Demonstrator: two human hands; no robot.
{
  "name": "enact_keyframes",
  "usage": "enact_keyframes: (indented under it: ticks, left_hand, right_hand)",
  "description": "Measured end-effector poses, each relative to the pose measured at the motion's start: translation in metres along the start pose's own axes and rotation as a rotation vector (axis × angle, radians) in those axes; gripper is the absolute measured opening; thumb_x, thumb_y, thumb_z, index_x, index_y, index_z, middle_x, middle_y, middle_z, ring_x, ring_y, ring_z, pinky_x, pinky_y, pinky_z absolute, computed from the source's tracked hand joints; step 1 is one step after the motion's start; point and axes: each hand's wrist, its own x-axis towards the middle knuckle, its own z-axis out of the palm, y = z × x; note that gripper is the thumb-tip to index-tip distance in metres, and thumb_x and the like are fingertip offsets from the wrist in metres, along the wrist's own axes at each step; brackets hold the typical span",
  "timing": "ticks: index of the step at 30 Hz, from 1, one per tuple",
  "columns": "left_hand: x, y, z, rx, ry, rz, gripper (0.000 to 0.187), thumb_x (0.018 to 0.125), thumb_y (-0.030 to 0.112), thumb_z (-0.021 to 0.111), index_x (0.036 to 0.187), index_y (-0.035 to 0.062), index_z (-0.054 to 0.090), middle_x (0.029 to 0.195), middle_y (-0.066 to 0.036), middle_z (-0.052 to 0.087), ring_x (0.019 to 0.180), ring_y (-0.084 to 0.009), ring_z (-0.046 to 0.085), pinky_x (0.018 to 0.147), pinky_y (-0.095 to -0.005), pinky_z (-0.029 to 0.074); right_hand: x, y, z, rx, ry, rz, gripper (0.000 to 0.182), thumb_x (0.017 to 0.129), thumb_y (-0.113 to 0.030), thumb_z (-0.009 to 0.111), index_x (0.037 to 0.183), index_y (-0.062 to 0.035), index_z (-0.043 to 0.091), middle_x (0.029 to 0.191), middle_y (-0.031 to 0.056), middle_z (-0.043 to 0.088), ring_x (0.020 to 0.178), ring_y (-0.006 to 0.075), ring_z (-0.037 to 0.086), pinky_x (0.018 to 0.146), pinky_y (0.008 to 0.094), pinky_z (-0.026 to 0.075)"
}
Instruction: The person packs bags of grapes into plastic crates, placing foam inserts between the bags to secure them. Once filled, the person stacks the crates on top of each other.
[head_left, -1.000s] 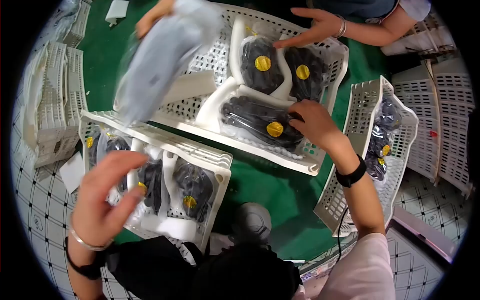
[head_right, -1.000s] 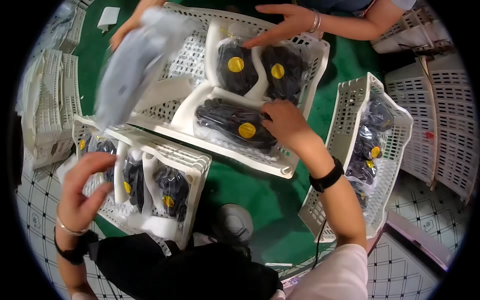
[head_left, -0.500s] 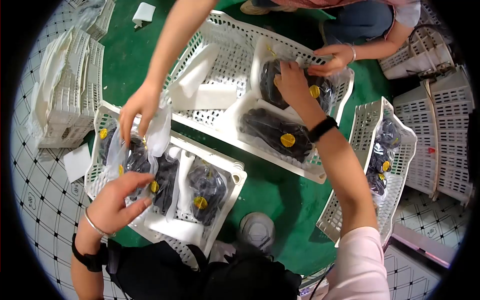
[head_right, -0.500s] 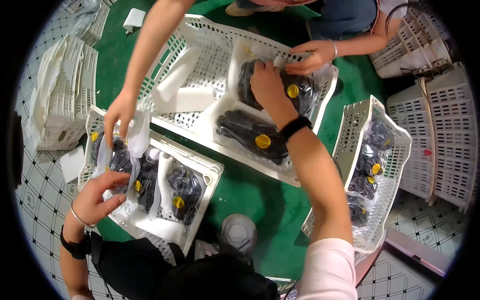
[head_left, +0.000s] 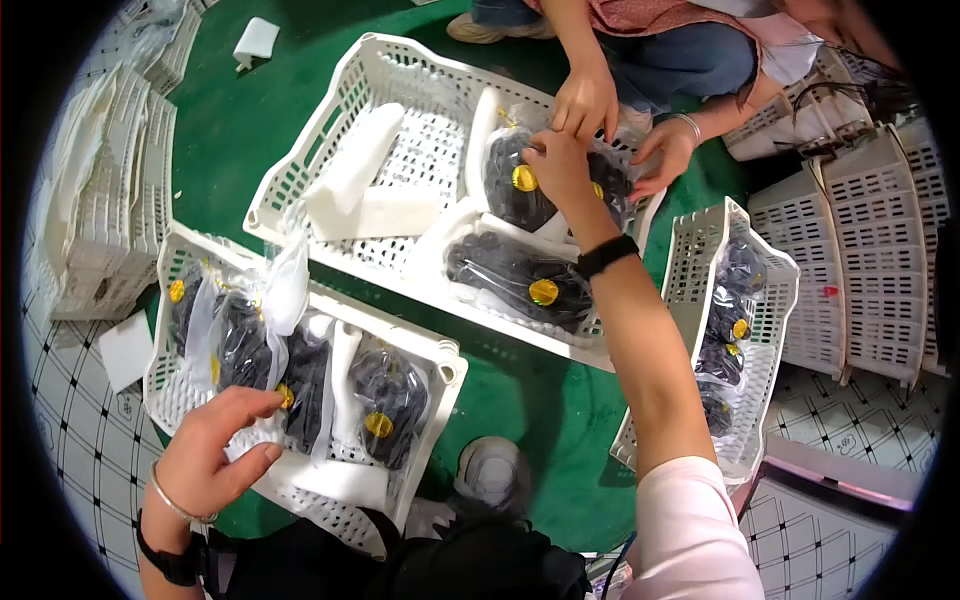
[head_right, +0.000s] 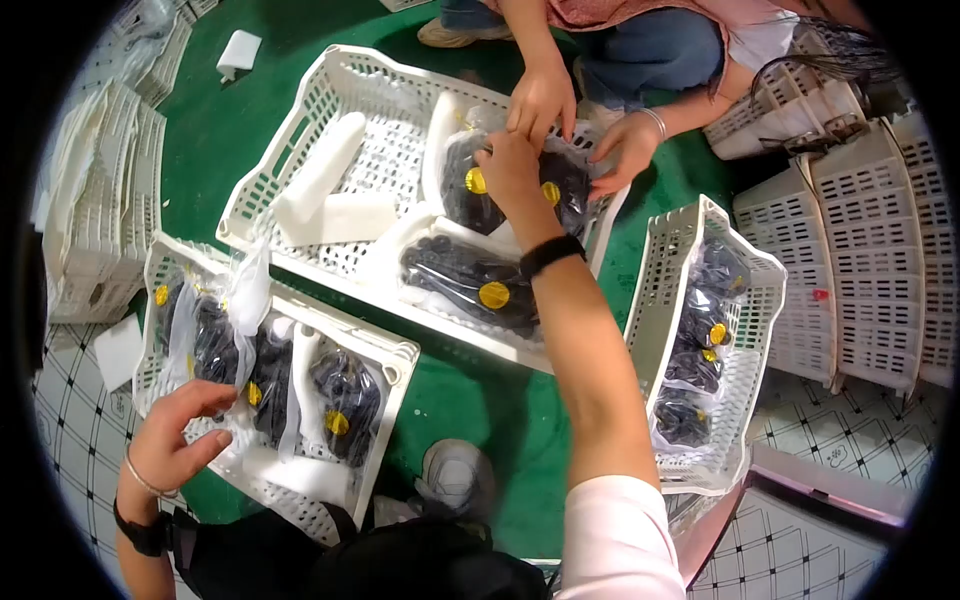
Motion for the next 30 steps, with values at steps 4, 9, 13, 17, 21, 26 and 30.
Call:
enact_keyframes:
  ticks: [4, 9, 13, 17, 21, 26, 30]
  left_hand:
    - [-0.010, -0.005, -0.009, -0.049, 0.064, -0.070, 0.042, 0.073, 0.005, 0.066, 0.113, -0.0028, 0.058, 0.101, -0.016, 0.061, 0.090, -0.0284, 0.060, 0.081, -0.0331, 0.048]
    - [-0.010, -0.012, -0.011, -0.040, 0.099, -0.092, 0.041, 0.073, 0.006, 0.065, 0.112, -0.0028, 0.058, 0.101, -0.016, 0.061, 0.090, -0.0279, 0.060, 0.081, -0.0327, 0.047]
    - [-0.009, -0.011, -0.014, 0.001, 0.076, -0.091, 0.042, 0.072, 0.006, 0.066, 0.112, -0.0026, 0.058, 0.100, -0.016, 0.061, 0.091, -0.0276, 0.059, 0.082, -0.0319, 0.047]
    - [-0.027, -0.023, -0.029, -0.005, 0.107, -0.164, 0.042, 0.073, 0.007, 0.065, 0.114, -0.0023, 0.056, 0.103, -0.014, 0.060, 0.093, -0.0254, 0.059, 0.083, -0.0317, 0.046]
    - [-0.056, -0.051, -0.048, -0.109, 0.190, -0.315, 0.043, 0.077, 0.011, 0.064, 0.117, -0.0016, 0.054, 0.106, -0.011, 0.059, 0.096, -0.0214, 0.058, 0.085, -0.0312, 0.046]
    - [-0.074, -0.081, -0.057, -0.204, 0.208, -0.388, 0.040, 0.082, 0.008, 0.062, 0.120, -0.0013, 0.053, 0.110, -0.009, 0.058, 0.102, -0.0185, 0.057, 0.090, -0.0313, 0.045]
    - [-0.070, -0.101, -0.052, -0.100, 0.223, -0.376, 0.040, 0.082, 0.003, 0.060, 0.120, -0.0011, 0.054, 0.113, -0.011, 0.059, 0.102, -0.0193, 0.058, 0.085, -0.0313, 0.048]
  right_hand:
    - [-0.012, 0.031, -0.028, -0.350, 0.119, -0.139, 0.011, 0.074, -0.009, 0.063, 0.082, -0.0015, 0.063, 0.083, 0.0171, 0.061, 0.080, 0.0348, 0.059, 0.071, 0.0443, 0.046]
    - [-0.042, 0.025, -0.053, -0.724, -0.231, -0.037, 0.013, 0.075, -0.007, 0.062, 0.087, -0.0026, 0.062, 0.090, 0.0156, 0.059, 0.089, 0.0310, 0.057, 0.074, 0.0419, 0.045]
    - [-0.046, 0.031, -0.049, -0.769, -0.197, 0.007, 0.018, 0.075, -0.011, 0.063, 0.092, -0.0043, 0.063, 0.093, 0.0182, 0.058, 0.090, 0.0331, 0.057, 0.076, 0.0435, 0.047]
    - [-0.047, 0.037, -0.064, -0.560, -0.187, 0.129, 0.017, 0.077, -0.015, 0.064, 0.093, -0.0075, 0.065, 0.103, 0.0195, 0.057, 0.087, 0.0390, 0.059, 0.074, 0.0447, 0.050]
    - [-0.051, 0.049, -0.073, -0.336, -0.144, 0.138, 0.019, 0.075, -0.015, 0.066, 0.090, -0.0044, 0.064, 0.095, 0.0207, 0.059, 0.084, 0.0378, 0.060, 0.075, 0.0441, 0.049]
    - [-0.050, 0.052, -0.076, -0.265, -0.133, 0.091, 0.015, 0.075, -0.013, 0.063, 0.086, -0.0037, 0.067, 0.088, 0.0178, 0.064, 0.087, 0.0361, 0.059, 0.079, 0.0450, 0.047]
    - [-0.044, 0.096, -0.064, -0.140, -0.238, 0.026, 0.020, 0.076, -0.017, 0.062, 0.089, -0.0037, 0.067, 0.086, 0.0165, 0.066, 0.082, 0.0347, 0.062, 0.073, 0.0417, 0.048]
